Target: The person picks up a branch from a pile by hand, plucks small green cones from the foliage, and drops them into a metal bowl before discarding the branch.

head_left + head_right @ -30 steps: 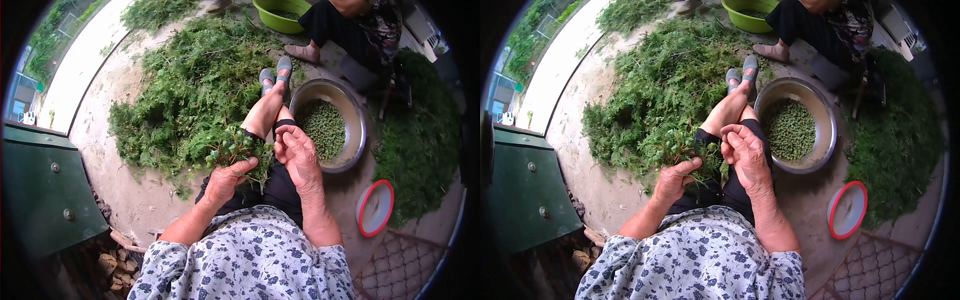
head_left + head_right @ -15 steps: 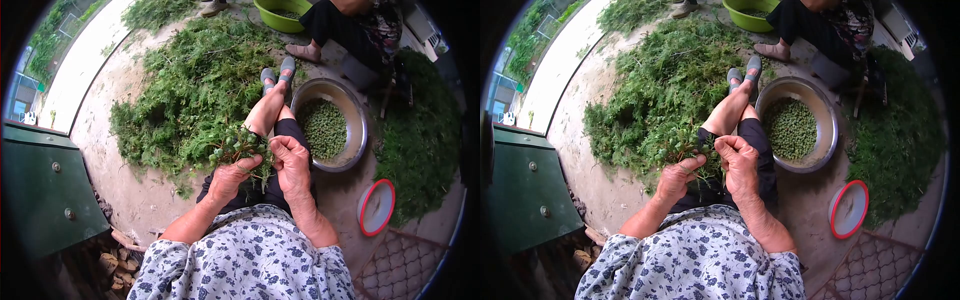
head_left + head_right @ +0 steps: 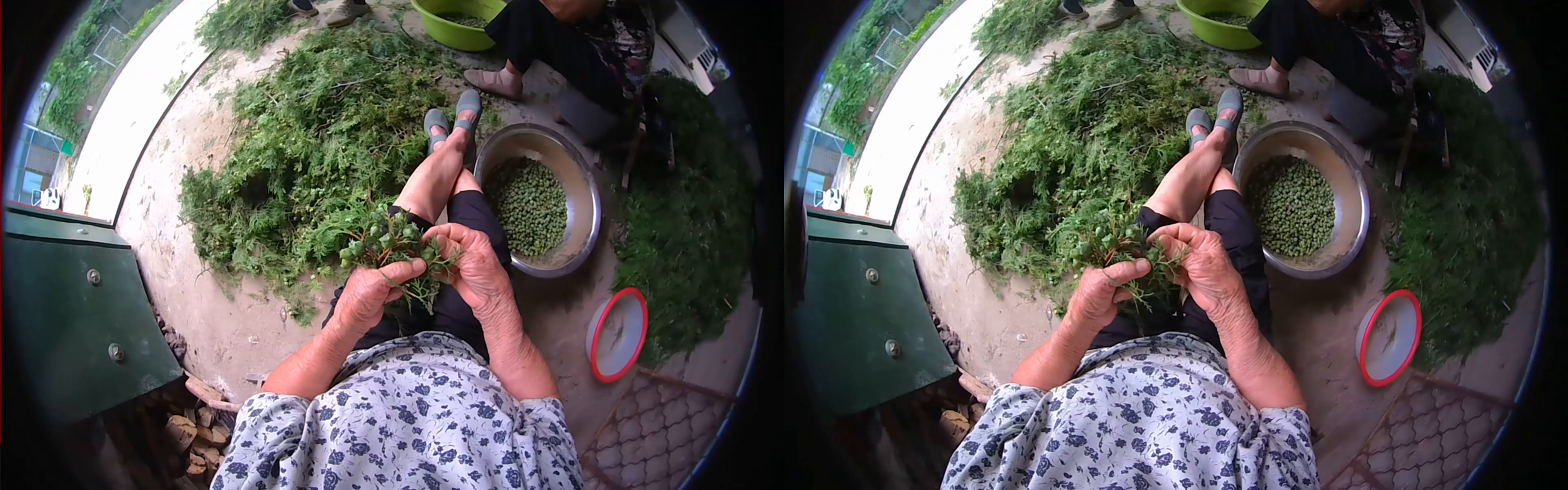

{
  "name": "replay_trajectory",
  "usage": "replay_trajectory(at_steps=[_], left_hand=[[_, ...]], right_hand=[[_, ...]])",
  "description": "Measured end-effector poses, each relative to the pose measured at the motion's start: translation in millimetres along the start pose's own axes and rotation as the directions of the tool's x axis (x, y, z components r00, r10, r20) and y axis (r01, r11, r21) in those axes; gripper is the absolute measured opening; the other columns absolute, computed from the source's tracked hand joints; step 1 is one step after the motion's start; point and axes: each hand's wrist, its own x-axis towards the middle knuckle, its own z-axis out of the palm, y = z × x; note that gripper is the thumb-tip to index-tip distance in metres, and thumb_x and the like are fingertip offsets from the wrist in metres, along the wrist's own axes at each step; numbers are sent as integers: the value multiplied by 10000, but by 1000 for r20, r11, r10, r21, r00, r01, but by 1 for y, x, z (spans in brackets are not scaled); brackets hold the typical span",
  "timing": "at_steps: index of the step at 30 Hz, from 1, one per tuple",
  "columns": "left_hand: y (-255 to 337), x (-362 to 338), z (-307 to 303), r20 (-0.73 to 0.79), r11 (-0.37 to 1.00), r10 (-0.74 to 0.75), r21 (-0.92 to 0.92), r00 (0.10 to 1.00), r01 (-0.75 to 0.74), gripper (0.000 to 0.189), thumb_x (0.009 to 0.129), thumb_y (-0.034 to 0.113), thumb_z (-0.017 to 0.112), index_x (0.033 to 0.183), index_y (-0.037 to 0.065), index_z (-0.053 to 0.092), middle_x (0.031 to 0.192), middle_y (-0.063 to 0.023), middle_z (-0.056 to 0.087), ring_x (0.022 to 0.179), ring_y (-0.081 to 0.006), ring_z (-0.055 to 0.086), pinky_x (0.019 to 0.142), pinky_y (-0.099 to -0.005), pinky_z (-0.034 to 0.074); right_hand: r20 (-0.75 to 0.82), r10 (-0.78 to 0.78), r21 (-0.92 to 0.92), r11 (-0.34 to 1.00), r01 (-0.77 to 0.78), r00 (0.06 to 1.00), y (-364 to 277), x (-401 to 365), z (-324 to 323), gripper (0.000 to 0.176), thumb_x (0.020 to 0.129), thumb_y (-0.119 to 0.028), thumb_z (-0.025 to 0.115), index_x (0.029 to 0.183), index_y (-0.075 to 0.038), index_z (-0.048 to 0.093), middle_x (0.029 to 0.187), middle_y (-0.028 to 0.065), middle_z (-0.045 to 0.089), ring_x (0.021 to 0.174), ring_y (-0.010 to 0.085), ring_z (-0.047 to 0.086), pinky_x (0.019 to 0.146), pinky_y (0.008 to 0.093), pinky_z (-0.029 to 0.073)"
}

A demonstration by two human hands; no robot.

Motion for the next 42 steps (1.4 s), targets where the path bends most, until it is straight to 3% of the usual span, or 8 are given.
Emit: replay_trajectory(at_steps=[14, 16, 19, 22, 23, 24, 30, 42], left_hand=[[-9, 6, 0, -30, 998, 70, 3, 997, -70, 131, 751, 113, 647, 875, 74, 652, 768, 60, 573, 567, -17, 404, 476, -181, 259], [-15, 11, -4, -44, 997, 75, 8, 996, -75, 117, 752, 117, 649, 858, 69, 639, 755, 51, 566, 594, -28, 432, 495, -195, 300], [-11, 7, 4, -62, 996, 88, -5, 994, -88, 97, 749, 118, 659, 826, 72, 622, 727, 48, 550, 594, -36, 443, 499, -209, 330], [-1, 7, 5, -78, 997, 44, -55, 996, -48, 85, 743, 119, 673, 798, 88, 617, 691, 59, 530, 528, -29, 398, 461, -204, 298], [1, 8, 4, -88, 996, -9, -89, 996, 1, 83, 739, 122, 679, 785, 97, 615, 670, 65, 518, 489, -27, 369, 436, -201, 278], [0, 10, 1, -88, 996, -8, -89, 996, 0, 83, 739, 122, 679, 785, 97, 615, 670, 65, 518, 489, -27, 369, 436, -201, 278], [-5, 17, -5, 17, 980, -23, -199, 1000, 26, 93, 736, 149, 695, 777, 88, 637, 633, 60, 533, 423, -23, 304, 389, -192, 196], [-10, 12, 3, -93, 998, -34, -60, 995, 29, 121, 741, 139, 689, 840, 75, 660, 711, 58, 582, 506, -16, 372, 441, -181, 230]], right_hand=[[63, -215, -360, 906, 223, 975, 0, -5, 0, 253, 768, -132, 686, 971, 12, 641, 815, -12, 571, 656, 56, 515, 525, 184, 394], [208, -568, -703, 479, 525, 796, 1, -4, 6, 212, 744, -80, 692, 930, 10, 647, 793, 8, 571, 693, 84, 529, 565, 207, 422], [245, -676, -819, 239, 521, 695, 0, -8, 18, 184, 736, -49, 687, 904, 8, 639, 783, 16, 576, 695, 106, 538, 594, 217, 441], [45, -680, -740, 470, 482, 732, -1, -2, 11, 136, 762, -59, 673, 875, 1, 628, 770, 11, 578, 657, 94, 527, 546, 219, 425], [-160, -340, -257, 921, 293, 927, -5, -4, 4, 135, 795, -87, 653, 900, -18, 606, 775, 18, 581, 636, 84, 529, 519, 219, 413], [-131, -247, -10, 969, 248, 960, -11, -2, -1, 135, 828, -98, 619, 934, -27, 573, 793, 27, 575, 636, 72, 533, 509, 197, 399], [-40, -130, 139, 981, 134, 991, 2, -3, -8, 152, 836, -62, 595, 975, -11, 560, 835, 29, 563, 645, 69, 535, 515, 172, 399], [-61, -158, -150, 978, 147, 986, 11, -9, 0, 171, 803, -78, 650, 946, -2, 597, 767, -10, 569, 595, 26, 464, 484, 159, 363]])
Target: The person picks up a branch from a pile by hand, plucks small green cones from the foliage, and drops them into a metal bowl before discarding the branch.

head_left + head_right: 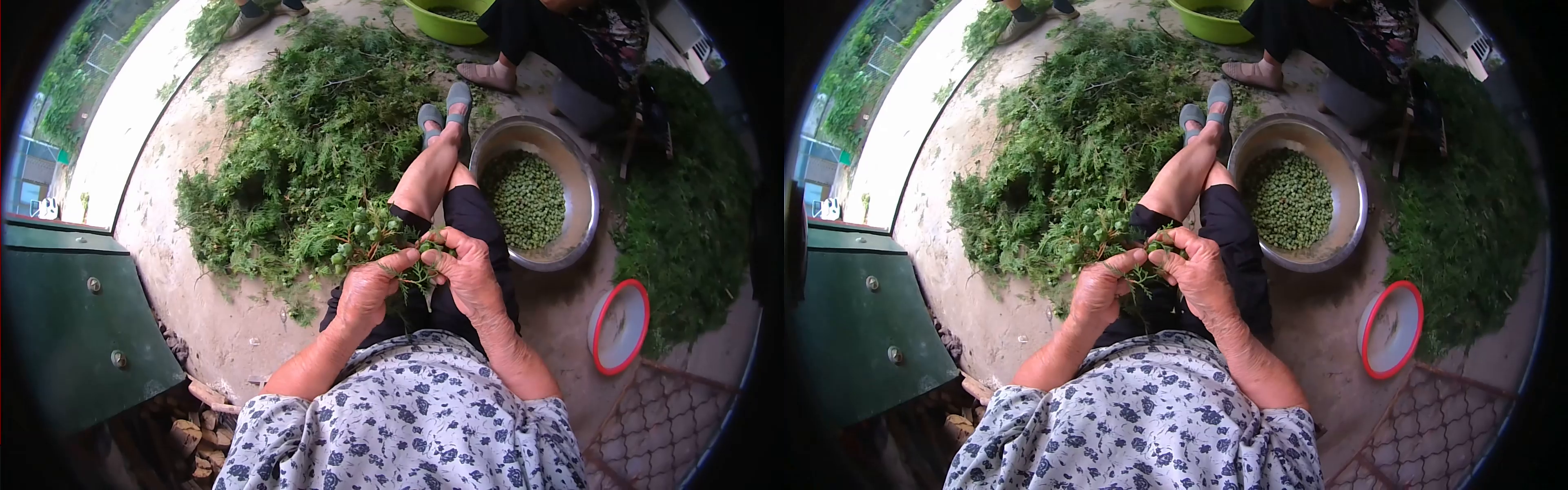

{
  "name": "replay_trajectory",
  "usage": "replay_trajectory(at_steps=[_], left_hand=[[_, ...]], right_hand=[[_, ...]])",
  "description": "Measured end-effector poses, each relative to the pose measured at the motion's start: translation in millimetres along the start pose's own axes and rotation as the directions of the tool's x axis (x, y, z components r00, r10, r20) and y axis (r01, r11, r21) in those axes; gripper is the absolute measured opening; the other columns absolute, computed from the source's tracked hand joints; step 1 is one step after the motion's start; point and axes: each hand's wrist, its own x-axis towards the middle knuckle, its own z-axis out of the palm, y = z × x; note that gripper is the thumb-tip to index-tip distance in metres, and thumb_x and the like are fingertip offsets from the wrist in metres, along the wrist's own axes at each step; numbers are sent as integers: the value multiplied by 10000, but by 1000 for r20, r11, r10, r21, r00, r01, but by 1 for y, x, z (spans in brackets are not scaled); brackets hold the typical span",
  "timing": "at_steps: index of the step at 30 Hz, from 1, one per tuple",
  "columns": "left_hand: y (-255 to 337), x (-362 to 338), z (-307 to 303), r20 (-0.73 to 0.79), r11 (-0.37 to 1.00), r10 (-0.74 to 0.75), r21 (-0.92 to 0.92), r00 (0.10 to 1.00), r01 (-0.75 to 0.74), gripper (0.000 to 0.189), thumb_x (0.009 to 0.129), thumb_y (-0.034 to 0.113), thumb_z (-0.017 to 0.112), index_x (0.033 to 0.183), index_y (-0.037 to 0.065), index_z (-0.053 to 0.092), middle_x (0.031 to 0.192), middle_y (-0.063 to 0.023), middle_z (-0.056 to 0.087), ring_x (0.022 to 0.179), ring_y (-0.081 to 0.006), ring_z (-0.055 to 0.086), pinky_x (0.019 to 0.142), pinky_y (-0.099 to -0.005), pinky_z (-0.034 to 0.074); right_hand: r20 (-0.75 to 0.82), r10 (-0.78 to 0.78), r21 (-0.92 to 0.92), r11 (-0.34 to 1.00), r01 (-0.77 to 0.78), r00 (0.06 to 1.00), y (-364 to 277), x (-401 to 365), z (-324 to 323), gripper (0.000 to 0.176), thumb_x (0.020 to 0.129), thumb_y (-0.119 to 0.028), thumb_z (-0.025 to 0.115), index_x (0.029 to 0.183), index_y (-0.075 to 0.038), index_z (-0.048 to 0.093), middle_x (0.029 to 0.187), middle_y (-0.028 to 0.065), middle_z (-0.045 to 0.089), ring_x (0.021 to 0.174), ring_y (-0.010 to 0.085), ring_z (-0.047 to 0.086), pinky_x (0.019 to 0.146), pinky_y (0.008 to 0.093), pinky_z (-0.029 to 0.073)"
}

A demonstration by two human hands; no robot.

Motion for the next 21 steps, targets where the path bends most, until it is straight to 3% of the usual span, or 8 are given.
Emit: replay_trajectory(at_steps=[4, 6, 9, 12, 14, 16, 19, 21], left_hand=[[0, -2, -3, 101, 999, 13, -35, 995, -9, 171, 728, 136, 701, 882, 75, 657, 742, 49, 603, 543, -21, 434, 460, -165, 241], [5, -5, 1, 40, 998, 45, -39, 998, -43, 185, 718, 117, 710, 866, 28, 645, 779, -2, 631, 528, -32, 483, 420, -162, 299], [6, -2, -1, 8, 999, 32, 16, 999, -32, 234, 709, 114, 724, 902, 18, 635, 780, -6, 630, 592, -56, 515, 453, -177, 331], [3, 1, -4, 41, 996, 91, 10, 995, -92, 213, 716, 104, 716, 891, 19, 630, 764, -23, 625, 631, -101, 539, 525, -226, 380], [-1, 7, -9, 253, 981, 174, 36, 952, -189, 165, 730, 98, 706, 855, 45, 612, 763, -8, 603, 633, -105, 530, 564, -232, 418], [3, 4, -6, 210, 985, 143, 70, 967, -161, 139, 736, 84, 685, 835, 24, 608, 744, -23, 602, 639, -108, 534, 597, -252, 442], [5, 3, -5, 265, 969, 102, 190, 959, -156, 127, 754, 87, 646, 848, 7, 616, 728, -34, 600, 645, -119, 548, 622, -254, 449], [0, 9, -8, 300, 971, 112, 169, 947, -168, 150, 768, 98, 638, 881, 3, 614, 737, -35, 600, 650, -121, 551, 626, -253, 450]], right_hand=[[81, 162, 284, 942, -179, 983, -6, 4, -17, 151, 841, -124, 609, 949, -23, 576, 713, -6, 545, 588, 56, 495, 488, 175, 376], [45, 114, 218, 968, -121, 993, -10, 7, -36, 136, 847, -117, 599, 942, -23, 571, 693, 2, 536, 578, 68, 497, 501, 182, 380], [-219, -118, -28, 993, 115, 968, -29, 7, -71, 174, 840, -87, 597, 990, -2, 570, 695, 10, 539, 578, 56, 490, 492, 174, 375], [-435, -363, -380, 904, 198, 824, -40, 6, -127, 309, 849, -113, 583, 1122, 25, 543, 817, 64, 587, 655, 98, 534, 581, 223, 444], [-604, -486, -548, 829, 114, 632, -44, 8, -157, 354, 870, -156, 555, 1162, 41, 526, 986, 124, 589, 825, 171, 564, 747, 297, 461], [-553, -629, -757, 654, -13, 546, -45, 5, -203, 358, 876, -181, 537, 1152, 48, 533, 1103, 151, 556, 984, 215, 532, 866, 333, 414], [-594, -713, -790, 604, -104, 373, -48, -2, -222, 310, 858, -141, 546, 1107, 43, 564, 1061, 140, 572, 972, 215, 534, 860, 311, 412], [-602, -693, -761, 649, -22, 397, -52, -3, -202, 292, 856, -128, 545, 1089, 45, 573, 1007, 118, 586, 936, 206, 542, 844, 306, 421]])
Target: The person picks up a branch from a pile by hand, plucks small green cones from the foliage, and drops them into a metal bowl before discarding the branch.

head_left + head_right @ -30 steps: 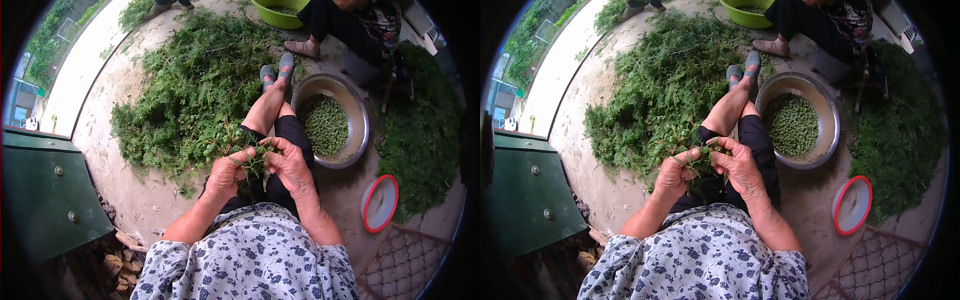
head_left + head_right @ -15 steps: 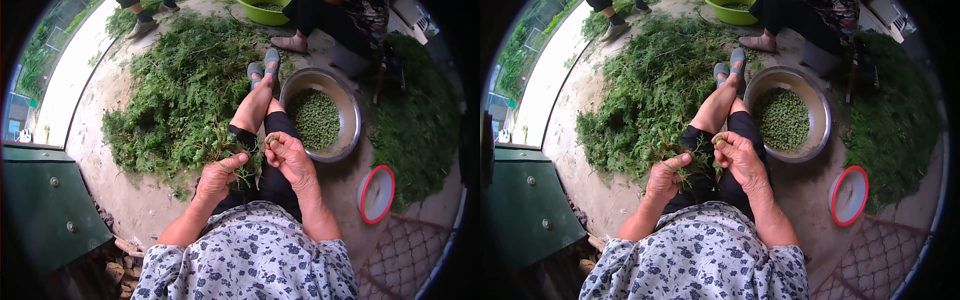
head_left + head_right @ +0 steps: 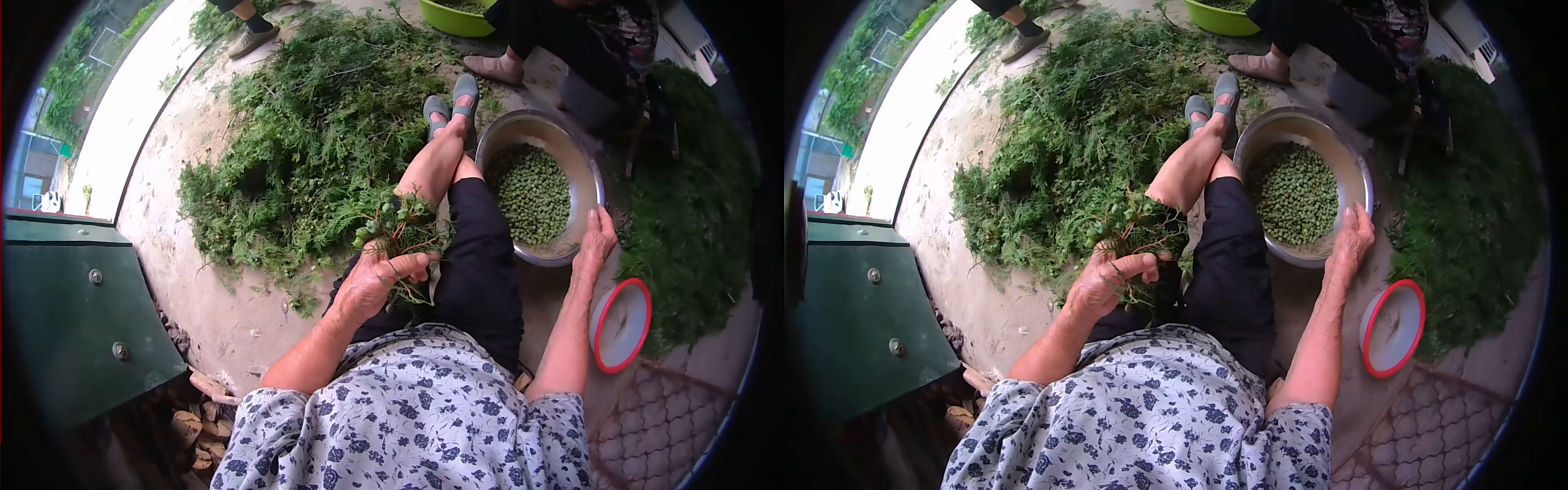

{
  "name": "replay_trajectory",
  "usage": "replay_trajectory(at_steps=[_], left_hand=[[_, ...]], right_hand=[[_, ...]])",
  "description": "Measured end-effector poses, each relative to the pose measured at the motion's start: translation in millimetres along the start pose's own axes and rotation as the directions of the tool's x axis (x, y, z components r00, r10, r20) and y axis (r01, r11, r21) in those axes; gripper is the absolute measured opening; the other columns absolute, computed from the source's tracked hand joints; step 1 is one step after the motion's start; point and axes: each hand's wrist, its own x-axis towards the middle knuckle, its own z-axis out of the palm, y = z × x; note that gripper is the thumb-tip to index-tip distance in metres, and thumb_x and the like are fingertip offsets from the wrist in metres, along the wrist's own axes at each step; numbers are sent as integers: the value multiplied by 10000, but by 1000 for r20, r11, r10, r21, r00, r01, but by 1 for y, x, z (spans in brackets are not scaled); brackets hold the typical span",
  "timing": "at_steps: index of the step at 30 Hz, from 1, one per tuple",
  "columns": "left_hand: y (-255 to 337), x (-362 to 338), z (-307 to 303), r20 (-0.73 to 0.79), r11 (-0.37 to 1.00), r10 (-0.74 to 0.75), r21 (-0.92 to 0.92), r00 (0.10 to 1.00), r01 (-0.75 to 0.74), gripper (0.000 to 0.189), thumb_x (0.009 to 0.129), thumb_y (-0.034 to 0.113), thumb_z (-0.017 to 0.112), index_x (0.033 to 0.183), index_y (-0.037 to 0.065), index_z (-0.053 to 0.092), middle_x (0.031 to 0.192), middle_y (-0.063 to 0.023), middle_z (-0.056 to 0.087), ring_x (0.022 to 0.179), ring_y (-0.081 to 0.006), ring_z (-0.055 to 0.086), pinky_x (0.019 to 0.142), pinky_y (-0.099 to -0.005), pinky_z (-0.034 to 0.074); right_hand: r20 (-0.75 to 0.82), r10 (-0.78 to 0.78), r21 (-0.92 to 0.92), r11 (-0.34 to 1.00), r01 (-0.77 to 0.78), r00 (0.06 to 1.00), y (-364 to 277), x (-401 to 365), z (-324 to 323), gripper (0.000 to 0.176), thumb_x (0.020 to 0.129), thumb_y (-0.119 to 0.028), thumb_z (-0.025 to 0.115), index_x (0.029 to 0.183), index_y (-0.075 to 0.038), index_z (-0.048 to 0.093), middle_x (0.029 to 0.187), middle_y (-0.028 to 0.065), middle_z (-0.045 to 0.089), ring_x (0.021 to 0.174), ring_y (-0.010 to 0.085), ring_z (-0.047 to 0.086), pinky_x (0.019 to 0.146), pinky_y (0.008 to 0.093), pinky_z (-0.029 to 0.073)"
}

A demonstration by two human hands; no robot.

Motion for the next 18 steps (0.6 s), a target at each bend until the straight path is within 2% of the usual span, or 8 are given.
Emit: replay_trajectory(at_steps=[2, 4, 7, 8, 9, 12, 15, 18], left_hand=[[-3, 2, 2, 42, 1000, 14, -17, 999, -14, 173, 781, 109, 631, 913, -1, 612, 746, -37, 600, 655, -123, 554, 631, -251, 452], [-2, 1, 7, 7, 1000, 6, 0, 1000, -6, 239, 842, 195, 578, 983, 2, 595, 764, -31, 597, 666, -120, 552, 631, -247, 447], [3, 0, 8, 101, 1000, -11, -6, 995, 12, 320, 893, 258, 517, 1090, 7, 544, 920, -81, 624, 728, -139, 583, 632, -270, 462], [2, 1, 8, 102, 1000, -11, -3, 995, 12, 320, 893, 258, 517, 1090, 7, 544, 920, -81, 624, 728, -139, 583, 632, -270, 462], [1, 1, 6, 111, 1000, -18, 14, 994, 17, 338, 901, 283, 497, 1090, 7, 542, 912, -78, 622, 720, -141, 579, 628, -269, 459], [0, 0, 1, 127, 997, -17, 73, 992, 8, 356, 909, 312, 478, 1089, 10, 537, 885, -69, 613, 701, -140, 570, 622, -266, 454], [2, -1, -1, 148, 992, -11, 128, 989, -8, 348, 903, 313, 496, 1082, 17, 531, 846, -57, 598, 685, -136, 559, 620, -264, 451], [1, -2, 4, 154, 989, -10, 145, 988, -13, 337, 887, 298, 538, 1074, 17, 526, 829, -48, 584, 679, -135, 554, 620, -264, 453]], right_hand=[[67, 16, 147, 989, -25, 998, -31, -20, 8, 228, 856, -91, 541, 1032, 39, 604, 850, 49, 608, 786, 146, 553, 746, 269, 451], [313, 23, 393, 907, -152, 949, -62, -50, 20, 142, 857, -53, 543, 953, 8, 629, 815, 25, 610, 685, 71, 540, 639, 198, 445], [590, -74, 379, 905, -195, 804, -113, -105, 37, 74, 832, -23, 572, 881, 4, 620, 801, 18, 604, 686, 75, 563, 614, 198, 452], [646, -181, 364, 927, -91, 742, -119, -118, 42, 60, 803, -3, 590, 857, 6, 613, 793, 35, 605, 695, 109, 579, 616, 219, 454], [556, -402, 360, 905, 225, 727, -126, -130, 48, 62, 763, 3, 619, 824, 6, 609, 781, 69, 599, 690, 171, 588, 633, 266, 466], [562, -433, 355, 896, 268, 705, -131, -148, 61, 113, 739, 8, 629, 848, -9, 607, 817, 102, 586, 745, 236, 584, 692, 312, 469], [505, -411, 275, 910, 309, 759, -130, -147, 69, 185, 724, 6, 639, 903, -15, 595, 864, 106, 578, 808, 259, 573, 744, 334, 462], [566, -486, 263, 872, 413, 666, -123, -145, 76, 248, 713, -1, 646, 950, -17, 574, 878, 112, 574, 806, 263, 573, 726, 334, 463]])
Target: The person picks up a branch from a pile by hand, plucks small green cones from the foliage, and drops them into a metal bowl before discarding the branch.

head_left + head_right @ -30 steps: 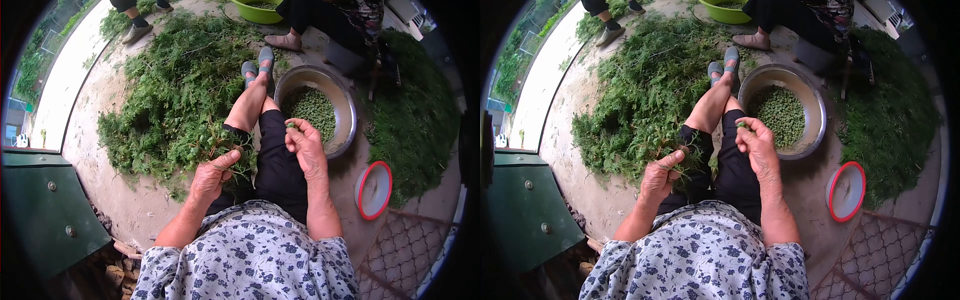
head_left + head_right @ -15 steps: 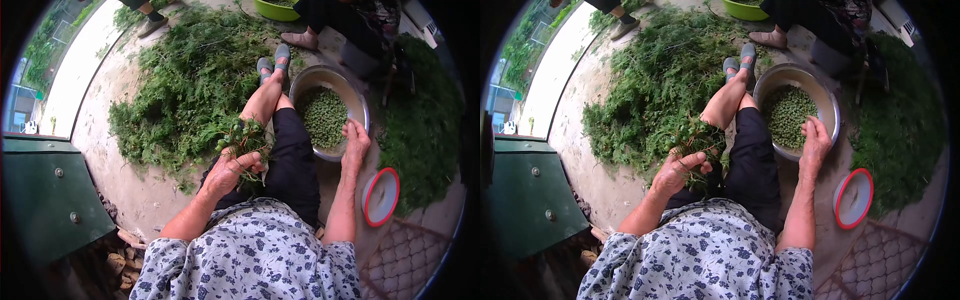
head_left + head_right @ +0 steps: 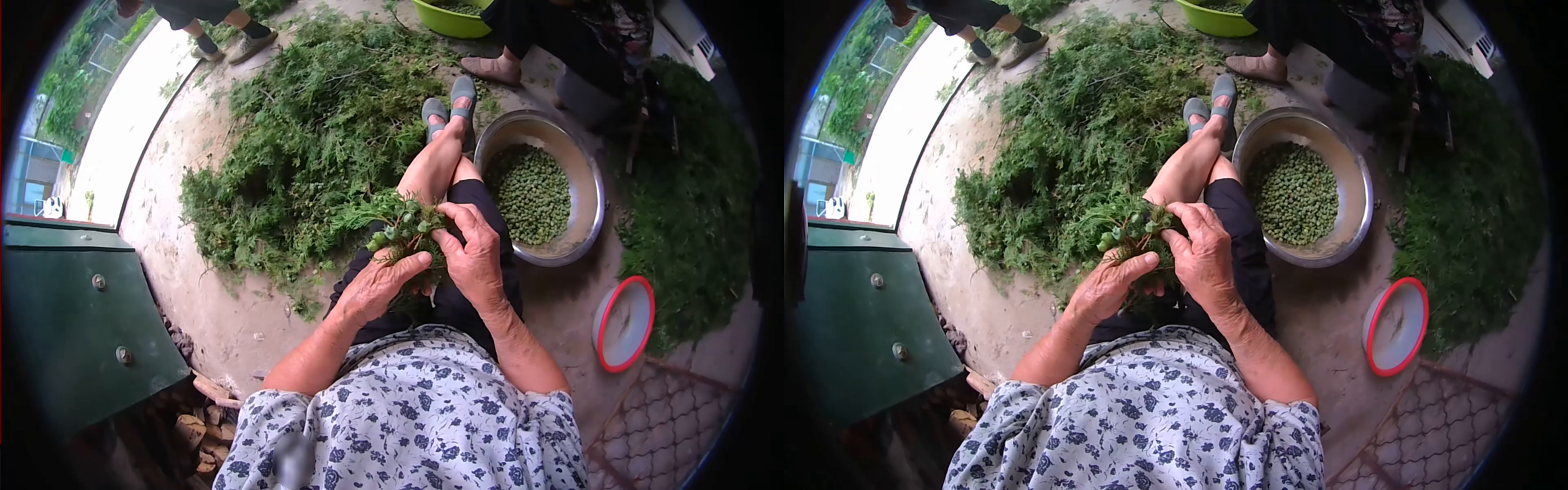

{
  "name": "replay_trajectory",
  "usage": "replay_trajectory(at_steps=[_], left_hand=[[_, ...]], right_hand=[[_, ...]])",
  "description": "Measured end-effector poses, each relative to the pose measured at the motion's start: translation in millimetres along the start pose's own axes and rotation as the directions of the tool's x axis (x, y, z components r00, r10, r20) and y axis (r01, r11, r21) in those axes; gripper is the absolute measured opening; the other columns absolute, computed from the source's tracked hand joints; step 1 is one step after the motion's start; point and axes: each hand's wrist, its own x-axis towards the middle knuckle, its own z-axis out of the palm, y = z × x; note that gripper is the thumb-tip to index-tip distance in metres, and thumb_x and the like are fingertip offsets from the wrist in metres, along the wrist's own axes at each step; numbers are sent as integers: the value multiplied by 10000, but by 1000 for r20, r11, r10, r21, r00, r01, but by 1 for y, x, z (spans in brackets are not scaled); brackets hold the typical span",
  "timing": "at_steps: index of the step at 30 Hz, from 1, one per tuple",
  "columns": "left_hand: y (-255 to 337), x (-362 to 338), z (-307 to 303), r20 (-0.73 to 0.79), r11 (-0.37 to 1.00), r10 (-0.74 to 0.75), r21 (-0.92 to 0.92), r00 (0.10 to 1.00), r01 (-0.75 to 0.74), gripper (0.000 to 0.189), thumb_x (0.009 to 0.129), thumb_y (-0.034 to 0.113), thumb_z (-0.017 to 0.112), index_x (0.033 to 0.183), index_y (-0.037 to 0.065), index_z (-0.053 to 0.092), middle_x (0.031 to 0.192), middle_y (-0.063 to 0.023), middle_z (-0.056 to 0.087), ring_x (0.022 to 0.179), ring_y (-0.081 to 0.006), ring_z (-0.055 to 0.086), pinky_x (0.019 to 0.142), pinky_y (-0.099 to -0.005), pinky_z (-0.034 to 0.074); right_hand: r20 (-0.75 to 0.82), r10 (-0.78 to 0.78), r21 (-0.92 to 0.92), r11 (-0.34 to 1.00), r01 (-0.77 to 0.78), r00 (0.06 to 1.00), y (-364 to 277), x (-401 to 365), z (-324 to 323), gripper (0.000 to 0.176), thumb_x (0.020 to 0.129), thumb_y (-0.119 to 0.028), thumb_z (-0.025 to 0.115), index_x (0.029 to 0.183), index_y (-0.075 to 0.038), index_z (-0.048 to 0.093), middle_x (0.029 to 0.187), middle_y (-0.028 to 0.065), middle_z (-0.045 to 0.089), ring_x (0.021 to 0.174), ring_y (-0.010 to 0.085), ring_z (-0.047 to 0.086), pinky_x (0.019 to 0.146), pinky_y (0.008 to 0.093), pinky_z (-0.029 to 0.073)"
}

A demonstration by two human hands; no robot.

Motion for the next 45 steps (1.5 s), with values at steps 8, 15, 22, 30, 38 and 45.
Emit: replay_trajectory(at_steps=[8, 15, 22, 30, 38, 45], left_hand=[[0, -1, 0, -150, 967, 52, -240, 987, -87, 312, 873, 265, 573, 1079, 30, 559, 836, -27, 622, 665, -107, 588, 537, -211, 449], [1, 0, 10, -397, 981, 108, -107, 911, -163, 142, 813, 134, 643, 909, 31, 659, 747, -22, 643, 569, -81, 577, 460, -203, 442], [-10, 0, 6, -395, 972, 217, 8, 892, -233, 136, 797, 75, 642, 919, 19, 660, 785, -5, 641, 607, -50, 554, 503, -201, 450], [4, -4, 6, -347, 941, 144, -243, 927, -237, 152, 787, 49, 639, 934, 14, 659, 817, 6, 639, 675, -45, 550, 602, -199, 453], [-1, -3, 0, -404, 960, 222, -66, 887, -271, 158, 782, 46, 643, 935, 10, 662, 814, 12, 639, 682, -39, 542, 624, -197, 448], [-4, -5, -3, -305, 960, 272, 21, 913, -279, 156, 793, 57, 642, 943, 21, 668, 812, 14, 640, 701, -29, 533, 635, -195, 441]], right_hand=[[-94, 73, 69, 995, -67, 993, -6, -8, -5, 224, 707, 32, 643, 914, -3, 564, 811, 89, 566, 691, 193, 582, 635, 297, 471], [-169, 9, 62, 998, 2, 986, -21, -6, -9, 267, 704, 2, 673, 952, -13, 572, 787, 84, 554, 668, 194, 571, 618, 300, 466], [-7, -138, -101, 985, 137, 990, -22, -6, 2, 227, 740, -98, 685, 932, -27, 587, 726, 107, 549, 579, 223, 544, 554, 327, 460], [247, 485, 764, 435, -476, 839, -13, -5, -8, 195, 886, -226, 566, 856, -33, 580, 630, -13, 505, 490, 43, 441, 435, 176, 339], [413, 373, 780, 325, -534, 831, -24, 7, -19, 126, 873, -149, 576, 921, -37, 545, 665, -20, 521, 555, 41, 473, 470, 159, 350], [421, 435, 629, 492, -602, 796, -21, 3, -7, 150, 841, -128, 620, 925, -5, 608, 703, -41, 550, 553, 7, 416, 483, 155, 329]])
